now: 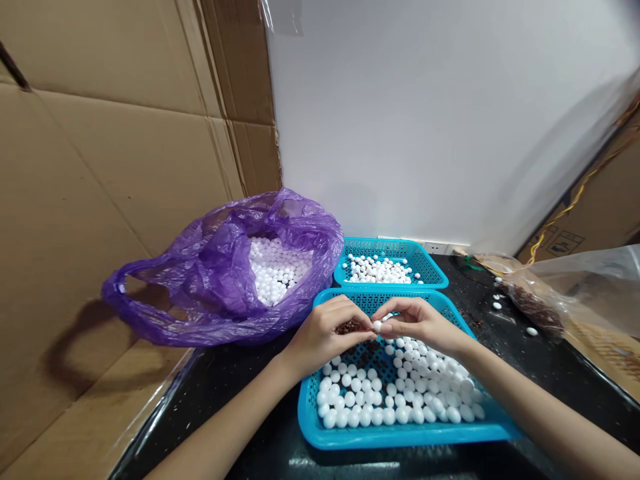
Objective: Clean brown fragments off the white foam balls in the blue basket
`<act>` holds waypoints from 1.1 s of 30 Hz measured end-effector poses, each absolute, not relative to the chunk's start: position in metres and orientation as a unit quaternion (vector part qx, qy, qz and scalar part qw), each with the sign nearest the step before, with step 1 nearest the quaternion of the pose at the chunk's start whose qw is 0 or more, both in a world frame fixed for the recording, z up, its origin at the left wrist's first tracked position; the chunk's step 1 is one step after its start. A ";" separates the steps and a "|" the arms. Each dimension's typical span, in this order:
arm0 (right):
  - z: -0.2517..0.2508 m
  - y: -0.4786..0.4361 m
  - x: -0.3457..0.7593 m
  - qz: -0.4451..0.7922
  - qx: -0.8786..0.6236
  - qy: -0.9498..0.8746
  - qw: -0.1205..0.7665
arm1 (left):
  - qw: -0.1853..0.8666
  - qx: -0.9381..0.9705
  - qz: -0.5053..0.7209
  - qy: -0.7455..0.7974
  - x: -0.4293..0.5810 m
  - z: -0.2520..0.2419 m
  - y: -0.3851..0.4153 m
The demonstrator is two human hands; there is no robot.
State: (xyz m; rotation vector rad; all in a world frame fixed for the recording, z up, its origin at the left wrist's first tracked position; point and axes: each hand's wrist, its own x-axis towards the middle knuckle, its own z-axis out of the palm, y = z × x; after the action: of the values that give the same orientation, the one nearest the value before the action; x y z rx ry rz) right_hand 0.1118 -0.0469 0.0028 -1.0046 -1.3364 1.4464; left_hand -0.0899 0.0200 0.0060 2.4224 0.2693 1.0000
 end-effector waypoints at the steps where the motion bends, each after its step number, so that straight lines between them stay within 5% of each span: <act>1: 0.003 -0.047 0.112 0.584 -0.406 -0.540 0.450 | 0.249 0.890 0.368 0.098 -0.090 0.006 0.020; 33: -0.001 -0.043 0.118 0.552 -0.404 -0.584 0.437 | 0.194 0.903 0.357 0.137 -0.089 0.004 0.017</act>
State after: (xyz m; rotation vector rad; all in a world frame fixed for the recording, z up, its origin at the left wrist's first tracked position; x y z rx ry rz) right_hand 0.1178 -0.0428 -0.0015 -1.0039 -1.4529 1.3715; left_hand -0.0886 0.0171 0.0045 2.5335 0.3853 1.0001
